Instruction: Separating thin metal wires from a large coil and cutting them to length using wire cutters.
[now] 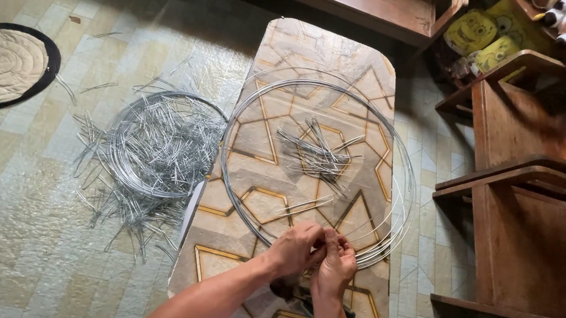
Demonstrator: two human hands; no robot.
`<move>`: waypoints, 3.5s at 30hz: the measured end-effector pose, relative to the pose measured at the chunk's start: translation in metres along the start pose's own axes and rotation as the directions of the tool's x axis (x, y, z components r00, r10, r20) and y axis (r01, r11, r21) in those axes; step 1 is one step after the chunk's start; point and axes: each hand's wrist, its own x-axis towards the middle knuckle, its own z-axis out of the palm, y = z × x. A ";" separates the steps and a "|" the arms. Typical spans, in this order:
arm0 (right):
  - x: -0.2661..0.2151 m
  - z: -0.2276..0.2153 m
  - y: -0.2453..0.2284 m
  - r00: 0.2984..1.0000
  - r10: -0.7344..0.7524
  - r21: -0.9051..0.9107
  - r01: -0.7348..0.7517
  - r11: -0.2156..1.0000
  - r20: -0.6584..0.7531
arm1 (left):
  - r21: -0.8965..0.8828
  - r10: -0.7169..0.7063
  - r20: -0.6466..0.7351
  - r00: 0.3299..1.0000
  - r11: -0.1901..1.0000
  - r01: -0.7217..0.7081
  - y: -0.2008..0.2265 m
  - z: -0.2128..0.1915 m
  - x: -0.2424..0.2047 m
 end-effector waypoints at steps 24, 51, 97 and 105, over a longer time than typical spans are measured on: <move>0.035 -0.033 0.034 0.993 0.103 0.069 -0.107 0.992 0.058 | -0.170 -0.292 0.216 0.932 0.928 0.331 0.024 -0.024 0.032; 0.035 -0.045 0.034 0.913 0.234 -0.771 0.408 -0.490 0.335 | 0.449 -0.376 0.337 0.863 0.870 0.204 -0.027 0.106 0.088; 0.016 -0.010 -0.005 0.938 0.296 -0.692 -0.091 0.716 0.183 | 0.396 -0.494 0.436 0.752 0.856 0.333 0.014 0.091 0.112; 0.012 -0.004 -0.009 0.935 0.301 -0.464 -0.187 0.866 0.186 | 0.399 -0.452 0.399 0.798 0.869 0.293 -0.001 0.102 0.106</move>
